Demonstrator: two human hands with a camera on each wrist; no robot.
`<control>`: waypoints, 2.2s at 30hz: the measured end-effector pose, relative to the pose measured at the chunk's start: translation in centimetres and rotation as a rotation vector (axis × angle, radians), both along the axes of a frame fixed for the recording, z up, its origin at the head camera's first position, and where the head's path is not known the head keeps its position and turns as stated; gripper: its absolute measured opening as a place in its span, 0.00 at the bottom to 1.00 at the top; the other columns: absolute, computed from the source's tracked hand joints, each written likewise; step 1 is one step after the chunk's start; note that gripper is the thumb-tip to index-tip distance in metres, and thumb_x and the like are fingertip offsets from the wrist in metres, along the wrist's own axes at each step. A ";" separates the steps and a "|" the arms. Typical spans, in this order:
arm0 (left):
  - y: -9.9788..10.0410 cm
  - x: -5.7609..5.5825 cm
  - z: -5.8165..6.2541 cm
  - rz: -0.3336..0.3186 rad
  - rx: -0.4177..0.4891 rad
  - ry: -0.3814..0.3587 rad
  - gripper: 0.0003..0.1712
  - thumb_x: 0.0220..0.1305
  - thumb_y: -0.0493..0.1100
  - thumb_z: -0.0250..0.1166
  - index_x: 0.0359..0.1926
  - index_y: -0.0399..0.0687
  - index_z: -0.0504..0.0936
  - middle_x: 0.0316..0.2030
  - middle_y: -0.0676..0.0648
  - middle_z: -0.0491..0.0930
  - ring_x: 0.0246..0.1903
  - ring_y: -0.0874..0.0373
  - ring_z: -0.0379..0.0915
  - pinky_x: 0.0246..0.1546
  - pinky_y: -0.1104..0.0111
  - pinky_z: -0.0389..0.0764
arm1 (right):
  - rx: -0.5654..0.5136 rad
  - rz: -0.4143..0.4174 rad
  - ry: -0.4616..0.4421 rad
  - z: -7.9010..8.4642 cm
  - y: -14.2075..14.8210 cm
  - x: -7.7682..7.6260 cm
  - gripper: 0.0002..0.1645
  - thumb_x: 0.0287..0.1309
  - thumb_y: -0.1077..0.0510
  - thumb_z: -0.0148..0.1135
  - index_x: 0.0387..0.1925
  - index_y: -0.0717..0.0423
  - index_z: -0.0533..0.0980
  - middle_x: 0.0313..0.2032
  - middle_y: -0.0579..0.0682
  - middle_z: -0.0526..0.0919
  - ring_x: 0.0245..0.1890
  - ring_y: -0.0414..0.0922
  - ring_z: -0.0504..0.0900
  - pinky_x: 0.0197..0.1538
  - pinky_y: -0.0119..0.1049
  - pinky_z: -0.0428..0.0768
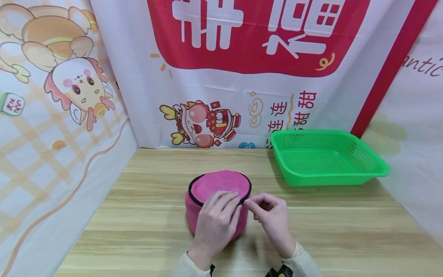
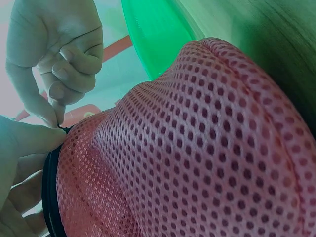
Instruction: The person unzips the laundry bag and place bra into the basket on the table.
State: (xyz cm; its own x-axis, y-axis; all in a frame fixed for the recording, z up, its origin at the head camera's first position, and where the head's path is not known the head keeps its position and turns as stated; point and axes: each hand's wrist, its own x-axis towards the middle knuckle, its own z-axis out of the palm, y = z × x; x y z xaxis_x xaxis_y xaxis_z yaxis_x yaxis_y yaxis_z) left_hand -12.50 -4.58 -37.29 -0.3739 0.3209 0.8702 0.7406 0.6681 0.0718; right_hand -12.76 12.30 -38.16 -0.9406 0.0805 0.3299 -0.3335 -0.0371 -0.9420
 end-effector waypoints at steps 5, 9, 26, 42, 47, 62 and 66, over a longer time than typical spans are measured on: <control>0.0 0.0 0.0 -0.010 -0.015 -0.017 0.13 0.55 0.34 0.71 0.43 0.38 0.87 0.43 0.45 0.84 0.47 0.49 0.77 0.57 0.53 0.74 | 0.004 0.022 0.001 0.1 -0.1 0.1 0.06 0.54 0.66 0.72 0.29 0.67 0.82 0.22 0.51 0.79 0.16 0.40 0.71 0.18 0.27 0.69; 0.0 0.0 0.0 -0.014 0.004 -0.031 0.11 0.55 0.34 0.71 0.42 0.38 0.86 0.42 0.45 0.84 0.47 0.49 0.78 0.56 0.53 0.75 | -0.001 0.015 0.002 0.2 -0.2 0.2 0.06 0.53 0.66 0.72 0.29 0.67 0.82 0.21 0.51 0.78 0.16 0.40 0.70 0.17 0.27 0.69; -0.2 0.0 0.0 0.009 0.028 -0.035 0.09 0.57 0.34 0.70 0.40 0.38 0.86 0.39 0.45 0.85 0.44 0.51 0.79 0.55 0.57 0.77 | 0.010 -0.031 0.013 0.3 -0.6 0.3 0.05 0.52 0.65 0.73 0.27 0.64 0.84 0.22 0.53 0.80 0.15 0.40 0.70 0.16 0.27 0.67; -0.6 -0.4 0.4 0.044 0.047 -0.028 0.08 0.55 0.33 0.71 0.38 0.40 0.87 0.38 0.46 0.85 0.42 0.51 0.79 0.53 0.57 0.78 | -0.008 -0.119 -0.029 0.7 -1.4 0.2 0.06 0.51 0.64 0.75 0.26 0.62 0.84 0.20 0.52 0.79 0.15 0.40 0.71 0.18 0.27 0.71; -0.6 0.0 1.2 0.064 0.050 -0.045 0.07 0.54 0.34 0.72 0.36 0.42 0.88 0.37 0.48 0.86 0.41 0.52 0.80 0.54 0.52 0.77 | -0.013 -0.138 -0.027 0.9 -1.5 0.3 0.05 0.50 0.65 0.75 0.25 0.62 0.84 0.19 0.52 0.80 0.14 0.40 0.71 0.17 0.28 0.72; -1.0 0.7 1.2 0.045 0.137 -0.030 0.09 0.52 0.33 0.72 0.37 0.42 0.90 0.36 0.48 0.86 0.39 0.53 0.80 0.51 0.49 0.77 | 0.009 -0.150 0.039 1.1 -1.7 0.8 0.04 0.51 0.65 0.75 0.25 0.57 0.85 0.20 0.52 0.81 0.14 0.40 0.71 0.16 0.28 0.70; -1.0 0.6 1.2 0.036 0.157 -0.034 0.09 0.51 0.32 0.73 0.37 0.42 0.90 0.36 0.48 0.87 0.39 0.53 0.80 0.50 0.48 0.78 | 0.018 -0.165 0.038 1.1 -1.5 0.5 0.04 0.51 0.65 0.75 0.25 0.57 0.85 0.20 0.52 0.81 0.14 0.40 0.71 0.16 0.27 0.70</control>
